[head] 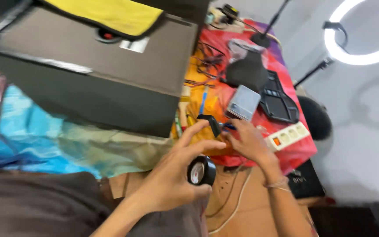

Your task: Applying black adhesive tape to the edges of a speaker box for repair or finishing.

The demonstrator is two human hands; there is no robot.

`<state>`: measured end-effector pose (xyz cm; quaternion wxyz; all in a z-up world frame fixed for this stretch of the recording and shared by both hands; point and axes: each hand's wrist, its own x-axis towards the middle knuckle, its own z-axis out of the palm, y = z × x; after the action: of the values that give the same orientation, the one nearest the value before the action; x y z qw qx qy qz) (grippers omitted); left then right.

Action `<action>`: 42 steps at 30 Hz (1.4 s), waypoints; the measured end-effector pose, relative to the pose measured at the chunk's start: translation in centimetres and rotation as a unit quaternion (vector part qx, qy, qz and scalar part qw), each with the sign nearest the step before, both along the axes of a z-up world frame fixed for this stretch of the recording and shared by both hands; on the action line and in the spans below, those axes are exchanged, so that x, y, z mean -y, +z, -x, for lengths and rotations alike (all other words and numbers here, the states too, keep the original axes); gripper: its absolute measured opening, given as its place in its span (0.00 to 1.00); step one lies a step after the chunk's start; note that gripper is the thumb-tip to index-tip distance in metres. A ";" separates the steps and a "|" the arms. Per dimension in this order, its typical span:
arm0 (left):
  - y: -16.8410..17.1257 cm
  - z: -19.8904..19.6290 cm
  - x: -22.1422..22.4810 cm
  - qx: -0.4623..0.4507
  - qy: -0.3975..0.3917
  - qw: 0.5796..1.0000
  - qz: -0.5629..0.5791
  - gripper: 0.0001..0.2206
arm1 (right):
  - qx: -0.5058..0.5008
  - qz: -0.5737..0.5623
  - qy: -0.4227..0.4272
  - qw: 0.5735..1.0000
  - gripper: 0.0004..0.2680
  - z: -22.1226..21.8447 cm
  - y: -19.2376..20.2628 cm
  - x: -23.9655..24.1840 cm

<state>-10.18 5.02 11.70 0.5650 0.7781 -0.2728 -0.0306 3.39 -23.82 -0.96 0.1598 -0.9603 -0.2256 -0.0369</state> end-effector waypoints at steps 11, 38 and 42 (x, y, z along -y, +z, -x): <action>-12.7 -12.7 9.3 0.016 0.078 0.993 0.083 0.42 | 0.001 -0.356 -0.126 0.926 0.06 1.5 -3.9 -0.6; -11.1 -6.8 6.1 0.014 0.074 0.961 0.265 0.38 | 0.025 -0.548 -0.056 0.835 0.06 3.0 1.5 -5.0; -10.8 -5.6 5.2 0.104 0.099 0.958 0.247 0.34 | 0.041 -0.559 -0.010 0.828 0.05 3.8 4.1 -6.5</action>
<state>-4.57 -0.15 0.86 0.7084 0.6362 -0.2503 0.1752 -0.41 -17.33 3.14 0.6595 -0.7066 -0.1636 -0.1977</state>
